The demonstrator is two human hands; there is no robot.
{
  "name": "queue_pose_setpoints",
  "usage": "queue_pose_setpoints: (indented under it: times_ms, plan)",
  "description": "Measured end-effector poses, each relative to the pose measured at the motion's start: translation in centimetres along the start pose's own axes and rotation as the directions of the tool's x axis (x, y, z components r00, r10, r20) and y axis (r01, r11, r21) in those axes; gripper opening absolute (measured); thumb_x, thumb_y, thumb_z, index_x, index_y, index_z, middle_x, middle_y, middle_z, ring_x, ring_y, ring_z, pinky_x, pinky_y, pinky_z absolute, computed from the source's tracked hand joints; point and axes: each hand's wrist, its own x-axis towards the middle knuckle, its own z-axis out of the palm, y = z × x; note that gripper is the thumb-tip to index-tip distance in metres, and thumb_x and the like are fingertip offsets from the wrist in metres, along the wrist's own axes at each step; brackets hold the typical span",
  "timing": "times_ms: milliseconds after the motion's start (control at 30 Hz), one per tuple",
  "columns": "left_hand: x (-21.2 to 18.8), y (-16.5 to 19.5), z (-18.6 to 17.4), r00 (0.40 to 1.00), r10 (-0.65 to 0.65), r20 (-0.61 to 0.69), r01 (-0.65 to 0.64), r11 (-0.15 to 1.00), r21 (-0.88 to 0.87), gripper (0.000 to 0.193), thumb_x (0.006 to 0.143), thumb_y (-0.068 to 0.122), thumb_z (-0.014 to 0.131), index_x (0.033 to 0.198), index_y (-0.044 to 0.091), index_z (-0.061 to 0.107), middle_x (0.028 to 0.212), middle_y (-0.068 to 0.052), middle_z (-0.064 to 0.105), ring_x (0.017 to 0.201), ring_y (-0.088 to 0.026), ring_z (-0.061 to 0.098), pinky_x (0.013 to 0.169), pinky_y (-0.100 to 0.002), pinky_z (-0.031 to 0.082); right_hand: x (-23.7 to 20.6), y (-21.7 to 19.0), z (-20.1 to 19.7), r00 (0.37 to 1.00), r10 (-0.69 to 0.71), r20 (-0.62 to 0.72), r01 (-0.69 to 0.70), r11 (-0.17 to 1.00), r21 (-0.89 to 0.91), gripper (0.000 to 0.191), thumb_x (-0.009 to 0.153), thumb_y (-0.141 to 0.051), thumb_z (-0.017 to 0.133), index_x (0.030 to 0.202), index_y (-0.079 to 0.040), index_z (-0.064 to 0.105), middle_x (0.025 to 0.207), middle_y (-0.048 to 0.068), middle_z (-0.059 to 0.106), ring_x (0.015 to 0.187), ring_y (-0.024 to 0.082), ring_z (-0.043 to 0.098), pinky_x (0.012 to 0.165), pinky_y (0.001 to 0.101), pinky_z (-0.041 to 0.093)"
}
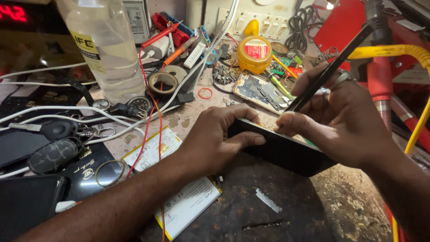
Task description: The person holds a disassembled smartphone, presses the screen edges, and uses tweezers to adjust internal components. They then connect a charging cable to test the device, which displays a charging screen. The person continues to manipulate the phone and cable while inspecting the screen.
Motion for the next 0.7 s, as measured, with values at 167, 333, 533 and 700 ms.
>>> queue_pose_setpoints:
  times_ms: [167, 333, 533, 700]
  plan:
    - [0.1, -0.3, 0.1, 0.996, -0.086, 0.034, 0.087, 0.995, -0.039, 0.027, 0.082, 0.021, 0.082, 0.104, 0.01, 0.072, 0.076, -0.002, 0.077, 0.069, -0.005, 0.066, 0.065, -0.027, 0.054, 0.1, 0.2, 0.1, 1.0, -0.016, 0.009, 0.016, 1.0, -0.008, 0.036, 0.085, -0.006, 0.075, 0.113, -0.003, 0.052, 0.083, 0.013, 0.077, 0.08, 0.018, 0.08, 0.069, 0.0305, 0.066]
    - [0.3, -0.6, 0.3, 0.996, -0.082, 0.029, 0.084, 0.993, -0.087, 0.028, 0.082, 0.02, 0.082, 0.105, 0.009, 0.071, 0.08, -0.001, 0.077, 0.073, -0.004, 0.067, 0.067, -0.026, 0.055, 0.1, 0.1, 0.2, 1.0, -0.024, 0.005, 0.024, 0.999, -0.036, 0.037, 0.086, -0.007, 0.074, 0.115, -0.004, 0.051, 0.081, 0.014, 0.079, 0.079, 0.018, 0.081, 0.069, 0.0276, 0.064]
    - [0.8, -1.4, 0.3, 0.995, -0.095, 0.04, 0.097, 0.993, -0.073, 0.029, 0.082, 0.02, 0.083, 0.106, 0.009, 0.071, 0.081, -0.001, 0.076, 0.074, -0.005, 0.067, 0.068, -0.026, 0.055, 0.2, 0.3, 0.3, 1.0, -0.014, -0.026, 0.012, 0.995, -0.103, 0.038, 0.086, -0.007, 0.075, 0.116, -0.005, 0.051, 0.077, 0.014, 0.079, 0.075, 0.018, 0.08, 0.061, 0.0272, 0.06]
    - [0.8, -1.8, 0.4, 0.997, -0.061, 0.038, 0.064, 0.993, -0.095, 0.029, 0.082, 0.02, 0.083, 0.106, 0.008, 0.071, 0.082, -0.001, 0.076, 0.075, -0.004, 0.065, 0.068, -0.025, 0.055, 0.4, 0.6, 0.3, 0.997, -0.081, 0.007, 0.081, 0.997, -0.004, 0.036, 0.088, -0.007, 0.074, 0.115, -0.004, 0.051, 0.082, 0.014, 0.079, 0.079, 0.018, 0.08, 0.066, 0.0262, 0.063]
